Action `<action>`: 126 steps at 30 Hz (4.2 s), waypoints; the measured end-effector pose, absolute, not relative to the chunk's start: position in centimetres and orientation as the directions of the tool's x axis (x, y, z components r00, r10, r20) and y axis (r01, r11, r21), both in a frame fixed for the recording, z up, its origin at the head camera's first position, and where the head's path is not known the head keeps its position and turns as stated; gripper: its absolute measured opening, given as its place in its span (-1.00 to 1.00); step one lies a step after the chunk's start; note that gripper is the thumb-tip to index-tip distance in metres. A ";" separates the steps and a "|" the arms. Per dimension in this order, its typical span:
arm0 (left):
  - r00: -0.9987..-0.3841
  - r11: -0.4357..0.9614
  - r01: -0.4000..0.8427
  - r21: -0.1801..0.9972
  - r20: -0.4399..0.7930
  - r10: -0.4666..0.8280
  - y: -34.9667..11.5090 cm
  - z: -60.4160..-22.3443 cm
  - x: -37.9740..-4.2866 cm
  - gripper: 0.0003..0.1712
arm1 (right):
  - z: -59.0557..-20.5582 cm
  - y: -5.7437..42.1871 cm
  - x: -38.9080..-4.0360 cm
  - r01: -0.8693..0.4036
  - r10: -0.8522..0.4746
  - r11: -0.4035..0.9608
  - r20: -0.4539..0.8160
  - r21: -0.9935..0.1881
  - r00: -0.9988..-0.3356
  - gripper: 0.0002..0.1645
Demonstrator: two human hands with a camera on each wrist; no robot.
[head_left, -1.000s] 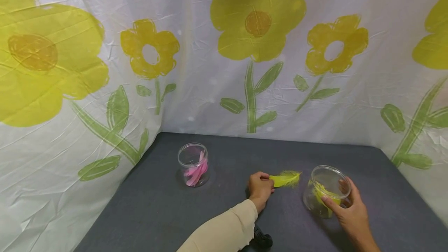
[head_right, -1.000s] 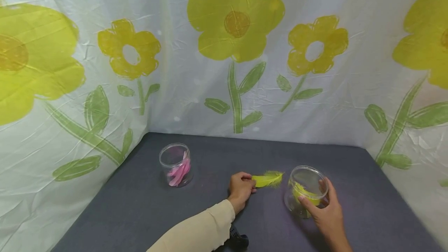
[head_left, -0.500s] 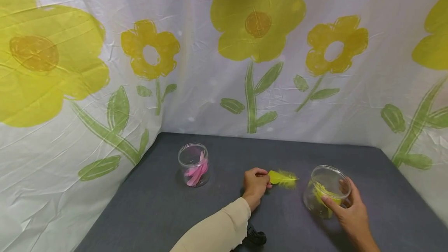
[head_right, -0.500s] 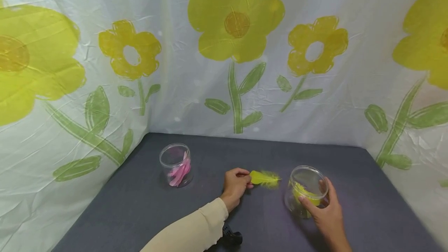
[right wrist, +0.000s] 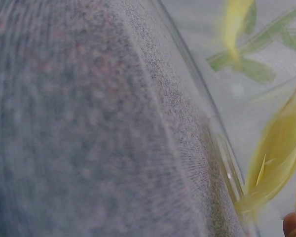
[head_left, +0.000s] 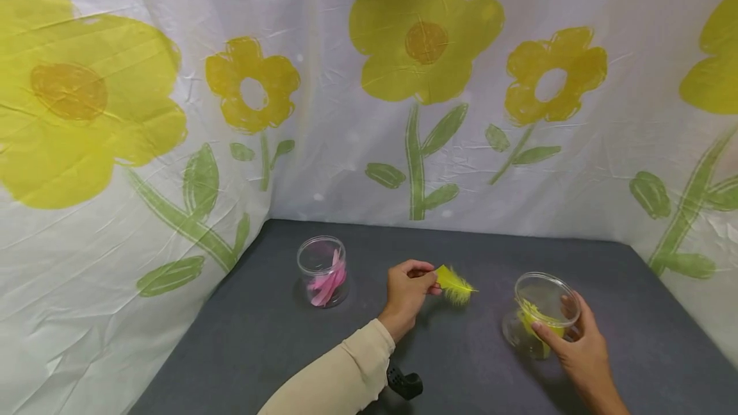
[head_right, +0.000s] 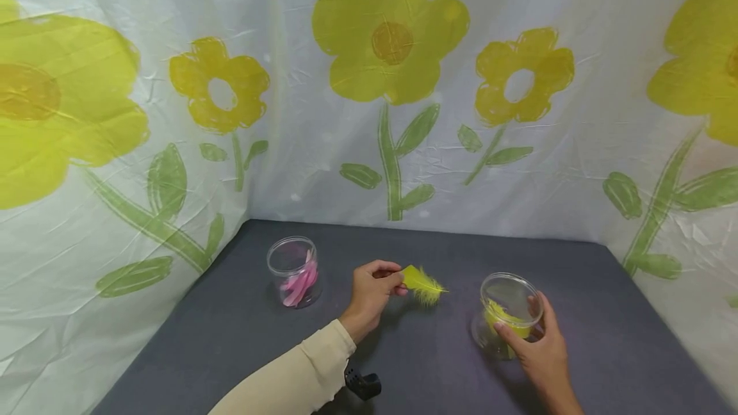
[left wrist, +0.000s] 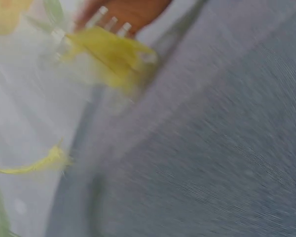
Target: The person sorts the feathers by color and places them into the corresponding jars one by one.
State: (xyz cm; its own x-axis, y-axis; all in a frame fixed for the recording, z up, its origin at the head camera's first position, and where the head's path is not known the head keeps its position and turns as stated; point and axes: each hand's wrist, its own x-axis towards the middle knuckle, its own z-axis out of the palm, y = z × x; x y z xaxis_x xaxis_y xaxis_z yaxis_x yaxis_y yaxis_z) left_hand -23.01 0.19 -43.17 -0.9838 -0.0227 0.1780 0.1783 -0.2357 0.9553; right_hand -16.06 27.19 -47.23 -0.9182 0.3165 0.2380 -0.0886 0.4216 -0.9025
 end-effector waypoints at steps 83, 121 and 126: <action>-0.989 -0.077 0.120 0.990 0.126 0.075 13.1 -40.1 -20.8 -0.86 | -47.1 27.2 -16.2 -0.009 0.343 0.403 0.161 -0.915 -0.925 0.23; -0.953 0.149 0.304 0.941 0.300 0.050 12.6 -39.4 -20.8 -0.91 | -46.8 27.2 -16.0 0.022 0.348 0.404 0.131 -0.915 -0.928 0.24; -0.928 0.105 0.370 0.923 0.364 0.073 12.2 -39.1 -20.7 -0.92 | -46.9 27.2 -16.1 0.002 0.334 0.408 0.147 -0.913 -0.931 0.23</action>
State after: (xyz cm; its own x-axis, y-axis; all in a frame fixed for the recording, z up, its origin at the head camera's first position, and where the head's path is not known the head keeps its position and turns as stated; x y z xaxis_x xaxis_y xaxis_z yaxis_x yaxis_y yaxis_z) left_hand -20.71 12.17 -39.09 -0.9284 0.0727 0.3644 0.3704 0.1046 0.9230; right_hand -16.06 27.20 -46.86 -0.9310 0.3341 0.1474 0.0018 0.4077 -0.9131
